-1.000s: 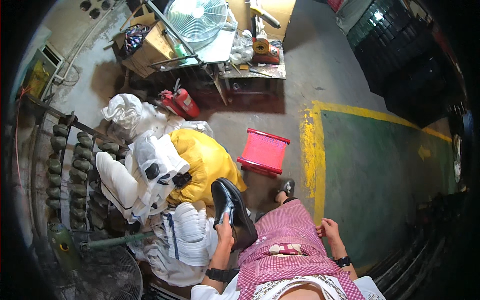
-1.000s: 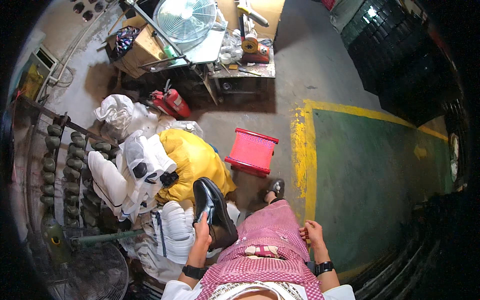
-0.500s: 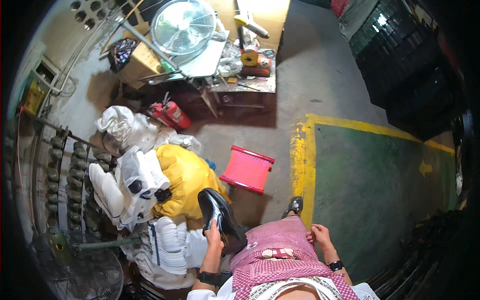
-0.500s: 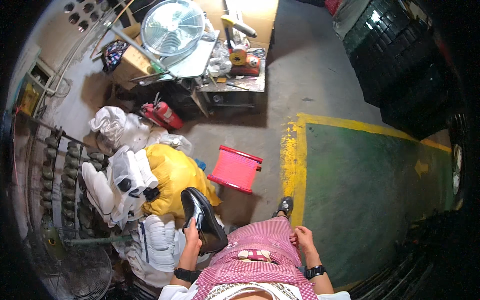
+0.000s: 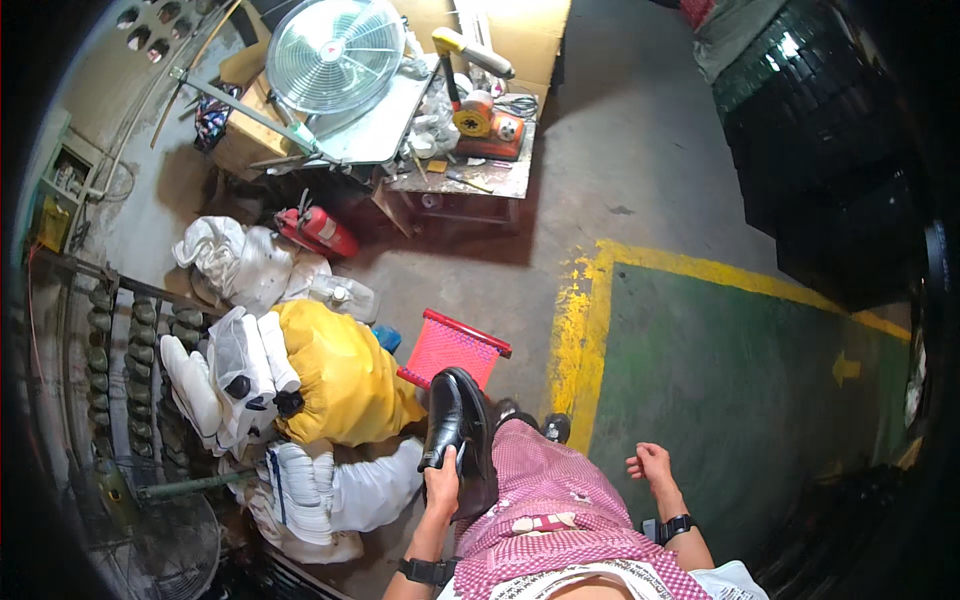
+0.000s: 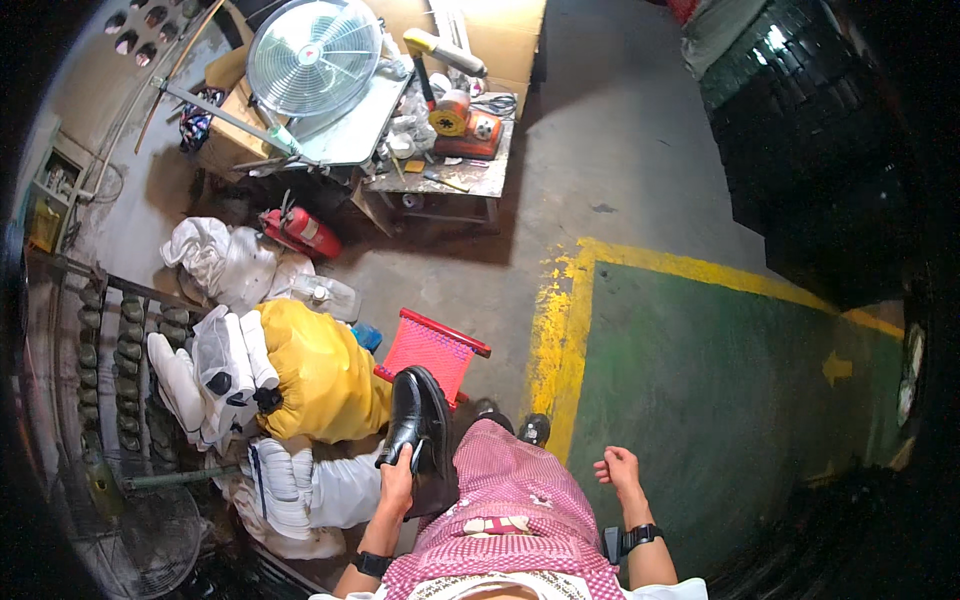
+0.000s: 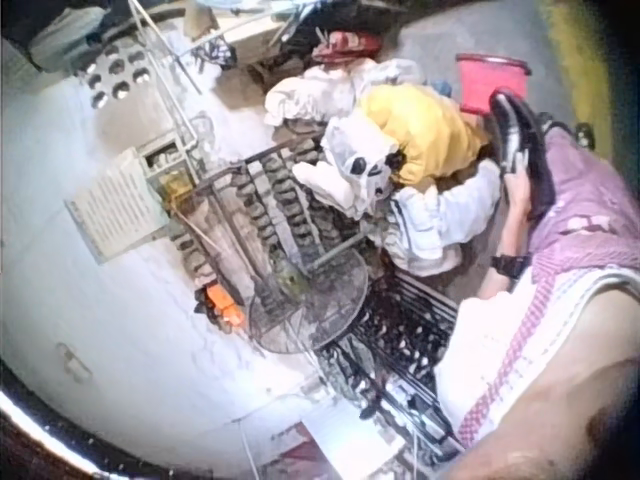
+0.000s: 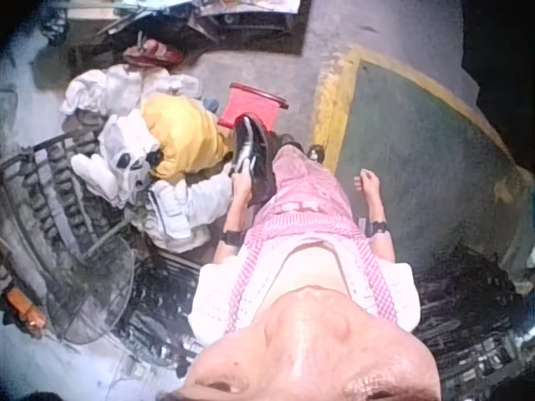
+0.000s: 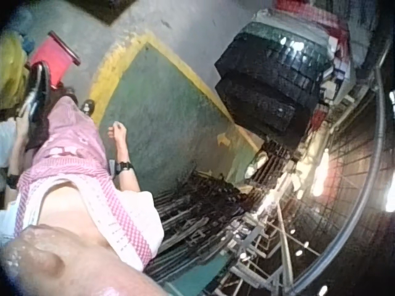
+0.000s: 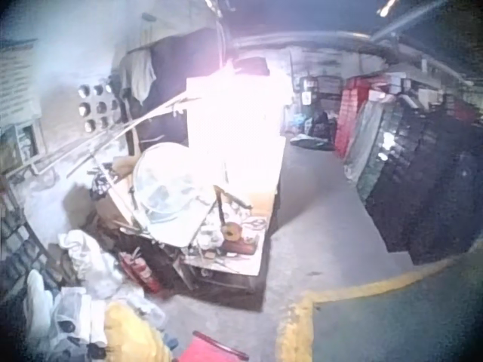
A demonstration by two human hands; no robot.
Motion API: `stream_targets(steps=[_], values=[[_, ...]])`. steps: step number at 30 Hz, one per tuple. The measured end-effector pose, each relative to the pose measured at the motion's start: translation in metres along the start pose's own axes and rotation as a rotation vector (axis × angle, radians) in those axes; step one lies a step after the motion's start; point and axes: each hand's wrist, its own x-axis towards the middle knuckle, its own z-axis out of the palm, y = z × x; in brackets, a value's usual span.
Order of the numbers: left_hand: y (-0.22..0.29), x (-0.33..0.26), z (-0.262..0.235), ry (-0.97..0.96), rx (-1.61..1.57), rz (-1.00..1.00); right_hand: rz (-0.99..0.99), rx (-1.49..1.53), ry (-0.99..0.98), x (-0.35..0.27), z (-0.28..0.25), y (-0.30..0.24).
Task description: Applying a liquid finish or glue to the edges of black dress shoes with a brush and placing them onto a storage rack.
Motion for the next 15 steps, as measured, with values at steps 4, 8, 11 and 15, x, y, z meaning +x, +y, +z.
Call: stream_targets(steps=[4, 8, 11, 15], values=[[0.022, 0.003, 0.006, 0.049, -0.025, -0.15, -0.041, -0.07, -0.103, 0.034, 0.027, -0.053], [0.019, 0.029, 0.018, 0.135, -0.16, -0.201, -0.064, -0.188, -0.214, 0.062, 0.067, -0.117], [0.023, 0.051, 0.026, 0.268, -0.399, -0.254, -0.079, -0.361, -0.312, 0.092, 0.093, -0.16], [0.046, 0.083, 0.027, 0.247, -0.5, -0.437, -0.162, -0.525, -0.284, 0.146, 0.129, -0.223]])
